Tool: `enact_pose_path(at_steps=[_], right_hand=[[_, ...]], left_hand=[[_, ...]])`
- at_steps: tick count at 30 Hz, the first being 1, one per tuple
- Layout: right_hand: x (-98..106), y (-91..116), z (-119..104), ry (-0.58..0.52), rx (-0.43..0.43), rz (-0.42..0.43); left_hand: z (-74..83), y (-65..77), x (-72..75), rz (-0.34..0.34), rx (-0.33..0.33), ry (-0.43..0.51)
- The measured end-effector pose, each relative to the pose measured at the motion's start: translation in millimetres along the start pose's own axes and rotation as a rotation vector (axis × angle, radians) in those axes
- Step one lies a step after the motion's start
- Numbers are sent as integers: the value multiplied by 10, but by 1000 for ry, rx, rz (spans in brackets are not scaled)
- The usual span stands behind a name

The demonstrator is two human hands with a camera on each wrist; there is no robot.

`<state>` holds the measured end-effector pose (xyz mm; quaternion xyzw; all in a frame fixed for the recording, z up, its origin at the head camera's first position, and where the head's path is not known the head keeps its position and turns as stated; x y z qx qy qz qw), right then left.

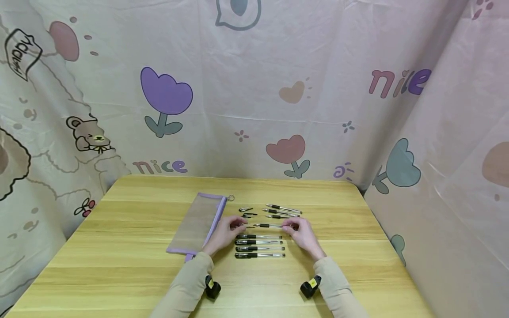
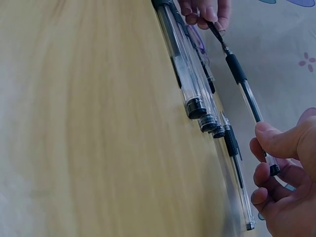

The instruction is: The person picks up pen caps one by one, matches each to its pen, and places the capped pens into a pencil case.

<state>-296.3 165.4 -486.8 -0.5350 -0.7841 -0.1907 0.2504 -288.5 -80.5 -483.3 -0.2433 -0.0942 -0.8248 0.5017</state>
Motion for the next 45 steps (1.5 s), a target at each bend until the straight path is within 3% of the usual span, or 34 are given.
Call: enact_pose_path(at_steps=[13, 32, 45], right_hand=[[-20, -10, -7, 14, 23, -3], [-93, -29, -59, -20, 42, -41], [-146, -46, -90, -72, 117, -71]], left_hand=[[15, -15, -24, -13, 0, 27], [6, -28, -48, -21, -27, -4], [-8, -30, -40, -18, -10, 17]])
Point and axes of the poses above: each hand's wrist, its own y-axis away from the middle knuckle, its own x-axis out of the back of the hand, z = x × y, the point moved 8 cm from there along -y, towards the middle knuckle, and after that the axes turned 15 degrees about -z, right-handed, at the moved point
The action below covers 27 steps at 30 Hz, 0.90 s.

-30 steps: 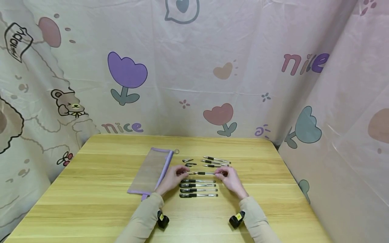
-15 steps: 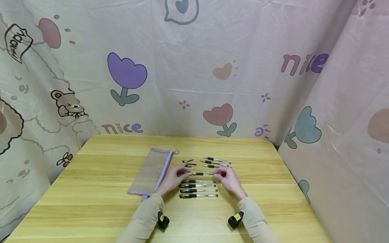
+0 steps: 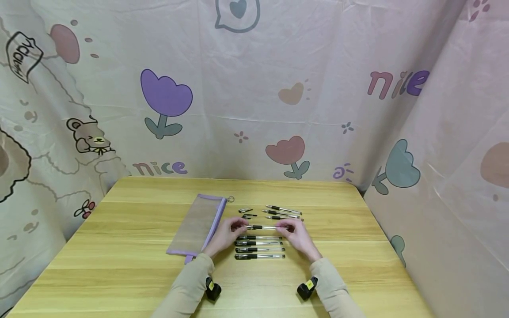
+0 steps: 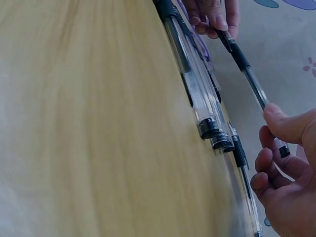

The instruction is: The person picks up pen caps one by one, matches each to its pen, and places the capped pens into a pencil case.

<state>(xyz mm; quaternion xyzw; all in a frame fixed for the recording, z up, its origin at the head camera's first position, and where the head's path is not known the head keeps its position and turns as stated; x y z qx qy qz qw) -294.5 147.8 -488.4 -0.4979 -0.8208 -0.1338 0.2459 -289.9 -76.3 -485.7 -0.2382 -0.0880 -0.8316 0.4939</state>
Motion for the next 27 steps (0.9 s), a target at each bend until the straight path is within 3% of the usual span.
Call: enact_pose_path(at_steps=[9, 20, 27], right_hand=[[-32, -21, 18, -12, 24, 5], [-28, -41, -67, 29, 32, 29], [-55, -61, -58, -15, 16, 31]], left_hand=[[-2, 2, 12, 24, -5, -5], [-37, 28, 23, 65, 45, 21], [-37, 44, 35, 95, 42, 26]])
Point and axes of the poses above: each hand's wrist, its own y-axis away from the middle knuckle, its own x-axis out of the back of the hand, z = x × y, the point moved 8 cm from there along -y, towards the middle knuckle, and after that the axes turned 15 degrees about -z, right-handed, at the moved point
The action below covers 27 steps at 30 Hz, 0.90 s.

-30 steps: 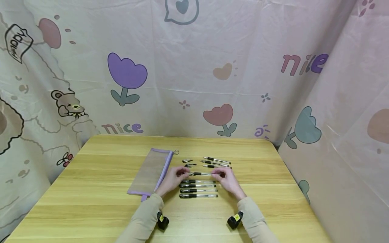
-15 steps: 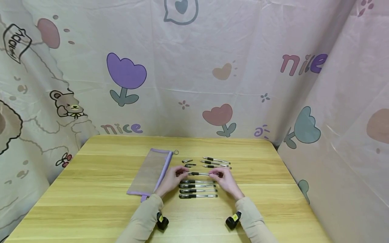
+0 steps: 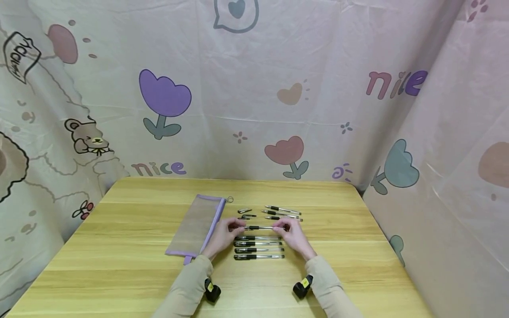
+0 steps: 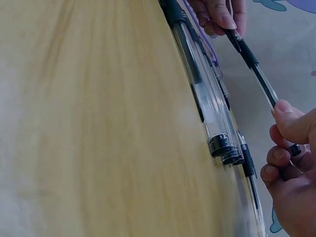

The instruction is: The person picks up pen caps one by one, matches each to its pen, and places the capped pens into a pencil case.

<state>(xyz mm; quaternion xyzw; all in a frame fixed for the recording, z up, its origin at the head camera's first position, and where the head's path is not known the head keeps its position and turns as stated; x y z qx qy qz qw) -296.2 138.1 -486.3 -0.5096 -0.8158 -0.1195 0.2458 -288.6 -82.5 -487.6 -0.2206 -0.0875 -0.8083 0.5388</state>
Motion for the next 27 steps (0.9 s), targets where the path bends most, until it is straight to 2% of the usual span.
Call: enact_pose_path(at_steps=[5, 14, 20, 27], right_hand=[[-6, 6, -12, -30, -2, -6], [-15, -24, -3, -4, 0, -35], [-17, -38, -2, 12, -5, -39], [-20, -43, -49, -18, -26, -53]], left_hand=[[6, 13, 3, 3, -11, -2], [37, 53, 29, 22, -63, -15], [21, 65, 28, 22, -58, -12], [17, 74, 45, 47, -63, -19]])
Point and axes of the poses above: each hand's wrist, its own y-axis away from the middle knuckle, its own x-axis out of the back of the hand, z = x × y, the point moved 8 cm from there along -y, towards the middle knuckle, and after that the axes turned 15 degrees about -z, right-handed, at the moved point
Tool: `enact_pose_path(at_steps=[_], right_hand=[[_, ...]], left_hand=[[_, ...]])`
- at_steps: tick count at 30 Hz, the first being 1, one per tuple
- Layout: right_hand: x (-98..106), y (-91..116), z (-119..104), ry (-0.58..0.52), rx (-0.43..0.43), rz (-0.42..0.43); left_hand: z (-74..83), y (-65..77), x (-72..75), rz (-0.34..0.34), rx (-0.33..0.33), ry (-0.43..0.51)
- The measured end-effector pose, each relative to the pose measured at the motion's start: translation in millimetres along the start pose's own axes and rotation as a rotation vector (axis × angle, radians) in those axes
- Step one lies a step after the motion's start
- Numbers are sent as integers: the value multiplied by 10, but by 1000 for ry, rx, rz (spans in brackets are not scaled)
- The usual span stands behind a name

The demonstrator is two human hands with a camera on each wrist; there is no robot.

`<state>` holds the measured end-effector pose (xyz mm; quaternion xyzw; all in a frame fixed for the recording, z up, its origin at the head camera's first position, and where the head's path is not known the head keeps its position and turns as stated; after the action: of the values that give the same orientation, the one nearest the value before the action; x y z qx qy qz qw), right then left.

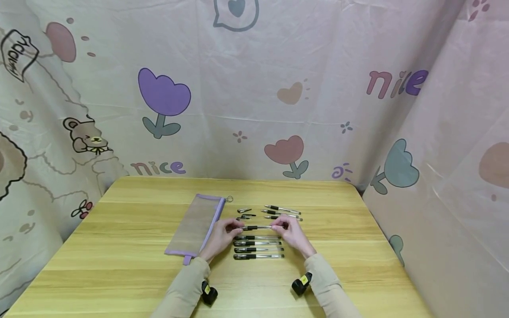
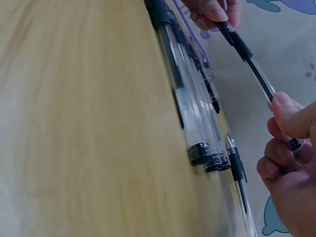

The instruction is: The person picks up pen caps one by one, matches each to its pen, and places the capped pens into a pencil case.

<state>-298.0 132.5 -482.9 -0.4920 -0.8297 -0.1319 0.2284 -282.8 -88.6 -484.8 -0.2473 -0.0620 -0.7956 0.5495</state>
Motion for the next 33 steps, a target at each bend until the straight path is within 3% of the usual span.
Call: enact_pose_path(at_steps=[7, 9, 17, 25, 29, 33], right_hand=[[60, 167, -396, -5, 36, -32], [76, 169, -396, -11, 46, -28], [67, -3, -34, 9, 71, 6], [103, 13, 122, -74, 57, 23], [120, 23, 144, -16, 38, 42], [129, 24, 146, 47, 28, 65]], left_hand=[[52, 2, 1, -15, 24, -2], [72, -10, 12, -20, 24, 4], [88, -17, 64, -11, 41, 28], [-14, -19, 101, 20, 84, 24], [-31, -15, 106, 30, 82, -5], [-5, -9, 111, 57, 43, -93]])
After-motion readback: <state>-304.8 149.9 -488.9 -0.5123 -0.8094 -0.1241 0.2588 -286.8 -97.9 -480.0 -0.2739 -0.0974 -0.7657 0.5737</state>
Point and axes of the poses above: each hand's wrist, its own y-axis away from the middle knuckle, its own x-axis out of the back of the hand, z = x × y, the point moved 8 cm from there along -y, towards the middle knuckle, and after that the axes turned 15 degrees about -z, right-handed, at the moved point
